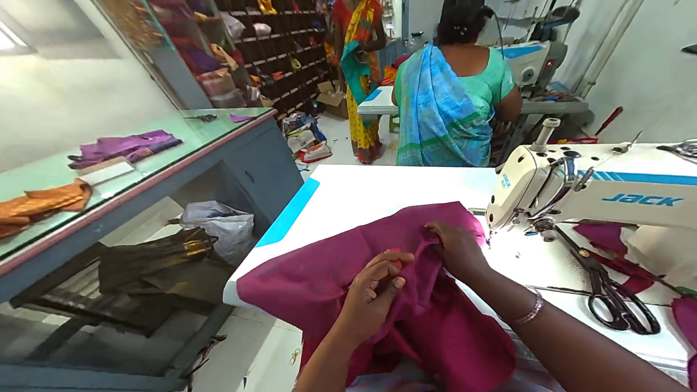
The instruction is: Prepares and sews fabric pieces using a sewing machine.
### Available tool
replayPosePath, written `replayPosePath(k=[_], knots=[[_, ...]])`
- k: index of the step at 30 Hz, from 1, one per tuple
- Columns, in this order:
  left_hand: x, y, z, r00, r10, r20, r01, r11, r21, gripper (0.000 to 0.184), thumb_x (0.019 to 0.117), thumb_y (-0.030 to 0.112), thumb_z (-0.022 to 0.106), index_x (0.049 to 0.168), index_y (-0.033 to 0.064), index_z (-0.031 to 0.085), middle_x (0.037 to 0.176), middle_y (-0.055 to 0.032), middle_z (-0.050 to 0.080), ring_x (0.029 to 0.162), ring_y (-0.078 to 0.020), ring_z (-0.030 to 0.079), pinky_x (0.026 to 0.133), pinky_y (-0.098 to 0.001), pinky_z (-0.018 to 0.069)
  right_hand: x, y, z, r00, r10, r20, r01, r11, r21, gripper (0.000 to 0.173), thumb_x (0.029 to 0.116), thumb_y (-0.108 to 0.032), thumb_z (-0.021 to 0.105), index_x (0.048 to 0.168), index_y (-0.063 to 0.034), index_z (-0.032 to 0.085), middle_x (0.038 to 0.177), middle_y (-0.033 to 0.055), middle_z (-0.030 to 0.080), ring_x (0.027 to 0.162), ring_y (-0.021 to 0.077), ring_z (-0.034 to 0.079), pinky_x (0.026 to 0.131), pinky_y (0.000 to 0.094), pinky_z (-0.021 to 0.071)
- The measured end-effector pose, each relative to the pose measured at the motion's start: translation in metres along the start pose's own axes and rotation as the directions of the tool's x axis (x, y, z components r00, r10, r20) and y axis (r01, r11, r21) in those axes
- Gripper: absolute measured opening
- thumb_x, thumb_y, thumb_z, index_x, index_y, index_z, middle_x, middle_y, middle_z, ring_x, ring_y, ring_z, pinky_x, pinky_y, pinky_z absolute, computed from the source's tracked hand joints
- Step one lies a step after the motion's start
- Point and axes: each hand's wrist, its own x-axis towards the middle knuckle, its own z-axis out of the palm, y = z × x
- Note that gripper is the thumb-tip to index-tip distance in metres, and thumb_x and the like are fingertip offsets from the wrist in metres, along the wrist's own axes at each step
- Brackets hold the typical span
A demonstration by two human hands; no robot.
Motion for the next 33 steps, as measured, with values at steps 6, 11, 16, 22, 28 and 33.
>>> replayPosePath(k=[6,11,16,22,28,33], knots=[[0.002,-0.005,0.02,0.998,-0.049,0.025,0.052,0.984,-0.17,0.016,0.1004,0.011,0.056,0.087,0.0078,0.065,0.144,0.0,0.059,0.134,-0.0093,0.053,0.106,-0.0285,0.0492,-0.001,0.003,0.009,0.986,0.004,0.165,-0.004,1.0,-0.003,0.035,0.0967,0.001,0.062,0.131,0.0,0.056,0.095,0.0198,0.072,0.09,0.0403,0.07,0.094,0.061,0.0482],[0.004,-0.007,0.033,0.996,-0.077,-0.036,0.067,0.972,-0.224,0.012,0.1004,0.011,0.057,0.1,0.0119,0.069,0.113,0.0039,0.067,0.108,-0.0048,0.062,0.092,-0.0235,0.0538,-0.006,0.007,0.016,0.997,0.036,0.067,-0.039,0.998,0.042,0.037,0.0935,0.004,0.064,0.13,0.0013,0.06,0.115,0.0235,0.067,0.107,0.0443,0.065,0.091,0.0672,0.0457],[0.003,-0.009,0.033,0.98,-0.09,-0.178,0.061,0.984,-0.165,0.013,0.0999,0.01,0.057,0.093,0.0123,0.068,0.12,0.003,0.064,0.112,-0.0052,0.06,0.092,-0.0208,0.0533,-0.026,-0.01,-0.009,0.962,0.034,-0.27,0.031,0.972,0.232,0.021,0.0959,-0.006,0.063,0.115,0.0007,0.068,0.119,0.0187,0.066,0.112,0.0344,0.063,0.093,0.0549,0.0522],[-0.005,-0.004,0.015,0.924,-0.178,-0.339,0.169,0.984,-0.056,0.019,0.1021,0.012,0.05,0.111,0.0072,0.066,0.122,0.0023,0.061,0.105,0.0,0.059,0.088,-0.0166,0.0512,-0.083,-0.038,0.003,0.977,0.168,-0.134,-0.071,0.84,0.538,0.02,0.0942,-0.023,0.067,0.11,-0.0118,0.065,0.105,-0.0008,0.062,0.09,0.0046,0.062,0.078,0.0231,0.0549],[-0.014,-0.002,0.009,0.893,-0.199,-0.404,0.202,0.979,-0.035,0.015,0.1034,0.013,0.05,0.107,0.0099,0.064,0.112,0.0048,0.059,0.105,0.0006,0.058,0.088,-0.0154,0.05,-0.092,-0.049,0.011,0.909,0.391,0.142,-0.303,0.39,0.869,0.008,0.1047,-0.013,0.047,0.111,-0.0084,0.051,0.091,0.0043,0.065,0.081,0.013,0.069,0.077,0.0296,0.0595],[-0.014,0.004,0.006,0.884,-0.264,-0.385,0.253,0.964,-0.08,0.015,0.1049,0.01,0.048,0.107,0.0115,0.063,0.098,0.0086,0.063,0.088,0.0044,0.061,0.079,-0.0124,0.0514,-0.087,-0.056,0.012,0.918,0.372,0.14,-0.283,0.365,0.887,0.011,0.1048,-0.018,0.051,0.113,-0.011,0.05,0.089,0.0013,0.065,0.079,0.0099,0.068,0.076,0.0267,0.0579]])
